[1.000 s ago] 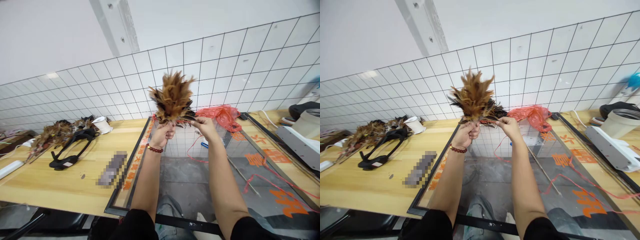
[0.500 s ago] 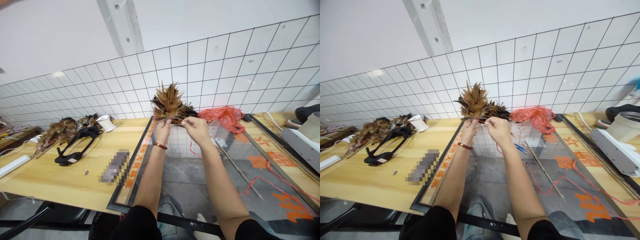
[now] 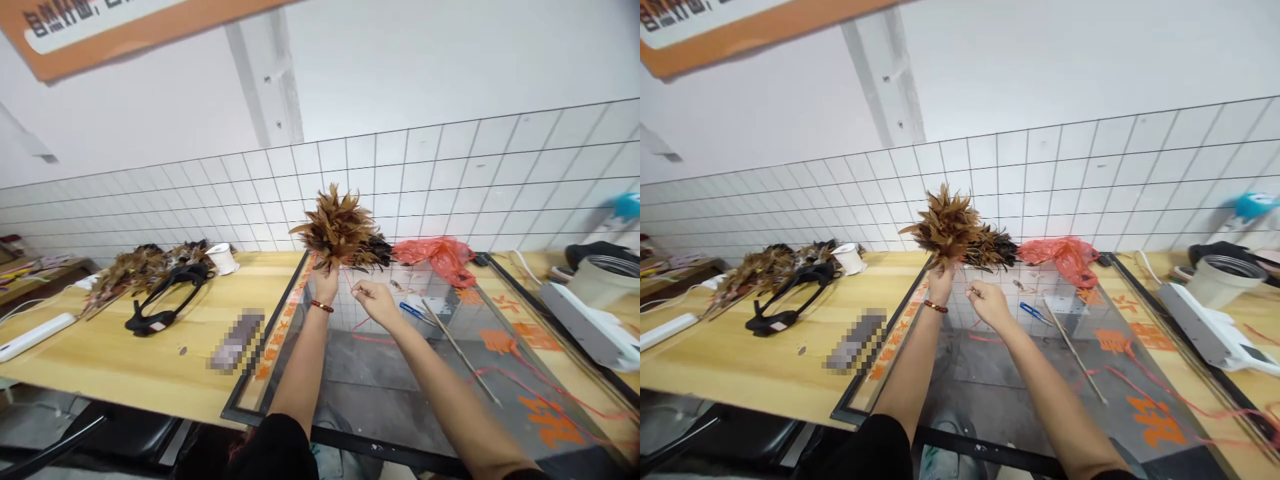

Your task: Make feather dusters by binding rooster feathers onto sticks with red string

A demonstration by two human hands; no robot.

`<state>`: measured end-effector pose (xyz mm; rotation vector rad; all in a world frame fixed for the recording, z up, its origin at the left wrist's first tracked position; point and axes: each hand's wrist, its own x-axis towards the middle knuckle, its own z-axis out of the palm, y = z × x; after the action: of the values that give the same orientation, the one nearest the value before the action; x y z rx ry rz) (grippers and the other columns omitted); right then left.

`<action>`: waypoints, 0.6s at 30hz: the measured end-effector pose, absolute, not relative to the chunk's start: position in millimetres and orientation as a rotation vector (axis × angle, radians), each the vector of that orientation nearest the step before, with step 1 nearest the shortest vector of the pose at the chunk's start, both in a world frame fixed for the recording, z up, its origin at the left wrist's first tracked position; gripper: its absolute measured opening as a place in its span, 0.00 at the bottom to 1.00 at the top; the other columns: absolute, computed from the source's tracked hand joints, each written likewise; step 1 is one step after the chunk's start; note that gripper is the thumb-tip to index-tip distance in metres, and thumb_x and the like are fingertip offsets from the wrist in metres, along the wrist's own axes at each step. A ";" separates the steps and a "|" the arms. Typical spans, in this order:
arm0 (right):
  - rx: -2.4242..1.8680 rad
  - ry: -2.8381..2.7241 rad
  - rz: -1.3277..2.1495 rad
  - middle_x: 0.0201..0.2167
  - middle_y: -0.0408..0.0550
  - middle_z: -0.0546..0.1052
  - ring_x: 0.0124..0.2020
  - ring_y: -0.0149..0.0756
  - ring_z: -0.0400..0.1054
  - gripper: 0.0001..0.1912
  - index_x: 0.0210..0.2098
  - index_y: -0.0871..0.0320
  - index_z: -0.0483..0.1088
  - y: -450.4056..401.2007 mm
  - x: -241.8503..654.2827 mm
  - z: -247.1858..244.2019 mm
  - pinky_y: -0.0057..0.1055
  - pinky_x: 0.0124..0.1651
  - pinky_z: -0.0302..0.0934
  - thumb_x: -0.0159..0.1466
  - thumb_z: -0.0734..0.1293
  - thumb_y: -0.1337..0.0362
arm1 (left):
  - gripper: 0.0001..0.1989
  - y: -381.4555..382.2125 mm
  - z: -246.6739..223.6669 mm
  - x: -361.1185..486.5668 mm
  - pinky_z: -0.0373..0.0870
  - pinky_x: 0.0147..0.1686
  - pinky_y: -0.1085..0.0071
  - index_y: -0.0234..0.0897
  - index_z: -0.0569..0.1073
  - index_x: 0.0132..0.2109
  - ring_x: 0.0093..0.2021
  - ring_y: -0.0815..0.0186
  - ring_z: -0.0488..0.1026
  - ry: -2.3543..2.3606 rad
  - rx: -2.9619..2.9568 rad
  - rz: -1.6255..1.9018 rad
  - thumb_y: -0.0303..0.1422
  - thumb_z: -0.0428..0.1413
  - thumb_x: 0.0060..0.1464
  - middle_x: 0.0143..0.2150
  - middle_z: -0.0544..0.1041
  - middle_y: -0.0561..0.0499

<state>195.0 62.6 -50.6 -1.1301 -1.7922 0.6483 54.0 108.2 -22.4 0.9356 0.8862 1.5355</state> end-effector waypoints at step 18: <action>-0.735 -0.759 1.357 0.29 0.42 0.78 0.32 0.33 0.72 0.19 0.34 0.54 0.71 30.6 303.9 -24.2 0.29 0.35 0.65 0.51 0.73 0.48 | 0.16 -13.2 -37.2 115.8 0.40 0.14 0.84 0.32 0.67 0.34 0.16 0.81 0.44 0.635 0.745 0.722 0.39 0.63 0.52 0.21 0.55 0.61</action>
<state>303.9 30.6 -24.2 -0.7352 -0.7590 1.3565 115.8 -13.2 -37.2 0.7451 0.6354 0.7222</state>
